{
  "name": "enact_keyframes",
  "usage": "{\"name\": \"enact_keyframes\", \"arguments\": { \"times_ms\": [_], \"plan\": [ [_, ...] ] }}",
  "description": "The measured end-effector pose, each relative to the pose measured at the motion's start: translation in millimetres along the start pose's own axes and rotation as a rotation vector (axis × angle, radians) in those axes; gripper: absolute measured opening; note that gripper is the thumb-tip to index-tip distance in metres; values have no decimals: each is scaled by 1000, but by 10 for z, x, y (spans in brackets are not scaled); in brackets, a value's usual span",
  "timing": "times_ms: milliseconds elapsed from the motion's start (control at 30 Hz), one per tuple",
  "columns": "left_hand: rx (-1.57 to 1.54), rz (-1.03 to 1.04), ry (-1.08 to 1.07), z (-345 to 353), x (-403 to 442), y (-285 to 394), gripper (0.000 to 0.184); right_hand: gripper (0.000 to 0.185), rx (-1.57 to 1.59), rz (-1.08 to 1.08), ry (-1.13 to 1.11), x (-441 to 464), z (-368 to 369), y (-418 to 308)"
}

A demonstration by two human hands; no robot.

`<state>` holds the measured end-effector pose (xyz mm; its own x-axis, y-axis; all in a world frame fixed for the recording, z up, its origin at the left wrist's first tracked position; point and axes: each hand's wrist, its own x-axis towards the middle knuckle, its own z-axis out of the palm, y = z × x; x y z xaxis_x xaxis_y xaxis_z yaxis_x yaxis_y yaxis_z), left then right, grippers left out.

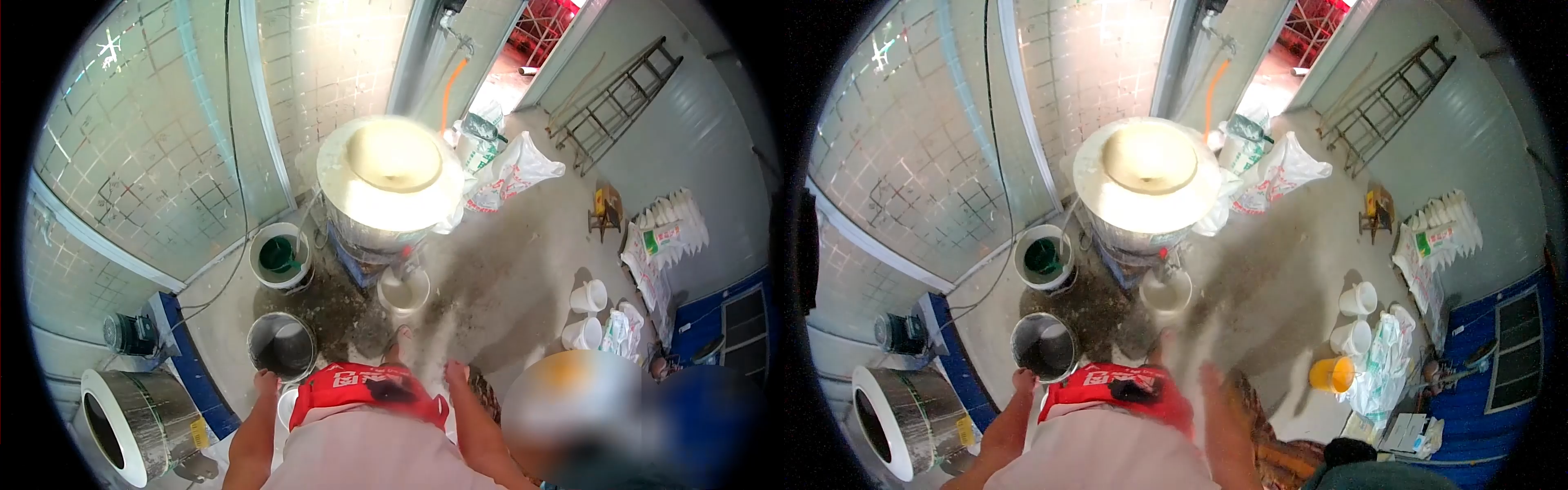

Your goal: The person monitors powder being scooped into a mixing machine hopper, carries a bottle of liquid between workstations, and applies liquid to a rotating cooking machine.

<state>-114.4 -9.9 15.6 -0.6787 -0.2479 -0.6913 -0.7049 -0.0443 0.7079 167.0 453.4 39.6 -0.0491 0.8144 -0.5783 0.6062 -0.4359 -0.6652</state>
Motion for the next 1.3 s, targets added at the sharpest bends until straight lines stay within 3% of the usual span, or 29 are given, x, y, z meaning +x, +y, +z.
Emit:
{"name": "enact_keyframes", "arguments": {
  "times_ms": [67, 133, 233, 300, 333, 400, 467, 533, 600, 700, 800, 867, 900, 933, 1000, 1133, 1167, 1300],
  "plan": [
    [25, -15, -34, -24, 21, -24, 26, 22, 179, -36, -42, 182, -17, 254],
    [5, -24, -24, 32, -17, 24, 26, 21, -109, -392, 50, 320, -28, 474],
    [102, -8, -44, 115, -49, -2, 30, 19, -465, -738, 263, 331, -186, 635],
    [153, 11, -78, 155, -41, 37, 32, 20, -520, -537, 206, 200, -277, 362],
    [142, 20, -95, 201, -65, 54, 32, 21, -454, -264, 69, 155, -367, 263],
    [151, 27, -119, 301, -105, 39, 31, 24, -363, -413, 73, 693, -424, 961],
    [193, 30, -128, 393, -108, 52, 31, 27, -379, -454, 75, 747, -535, 996],
    [182, 30, -106, 512, -173, 102, 31, 28, -382, -309, 95, 828, -590, 870],
    [171, 23, -87, 597, -200, 73, 30, 27, -327, -29, 128, 919, -663, 781],
    [109, -7, 20, 803, -336, -25, 30, 29, -229, -104, 15, 1053, -870, 468],
    [104, 11, 24, 895, -292, -362, 32, 30, -303, -224, -51, 1514, -1035, 314],
    [-75, -22, -46, 1021, -469, -584, 27, 30, -340, -352, -95, 1984, -1111, 267],
    [-166, -33, -72, 1037, -624, -628, 25, 29, -374, -458, -132, 2331, -1114, 421],
    [27, -8, 99, 1355, -1057, -493, 30, 29, -406, -522, -174, 2571, -1186, 437],
    [7, -60, 109, 1733, -1563, -423, 33, 28, -465, -615, -257, 2981, -1335, 344],
    [-176, -79, 230, 2345, -2335, -728, 33, 27, -216, -168, -470, 2852, -1474, -922],
    [-140, -77, 278, 2406, -2435, -926, 34, 26, -406, -168, -461, 2997, -1411, -1093],
    [-235, -44, 452, 2521, -3037, -1561, 33, 26, -628, -180, -651, 3285, -1253, -1653]
  ]
}}
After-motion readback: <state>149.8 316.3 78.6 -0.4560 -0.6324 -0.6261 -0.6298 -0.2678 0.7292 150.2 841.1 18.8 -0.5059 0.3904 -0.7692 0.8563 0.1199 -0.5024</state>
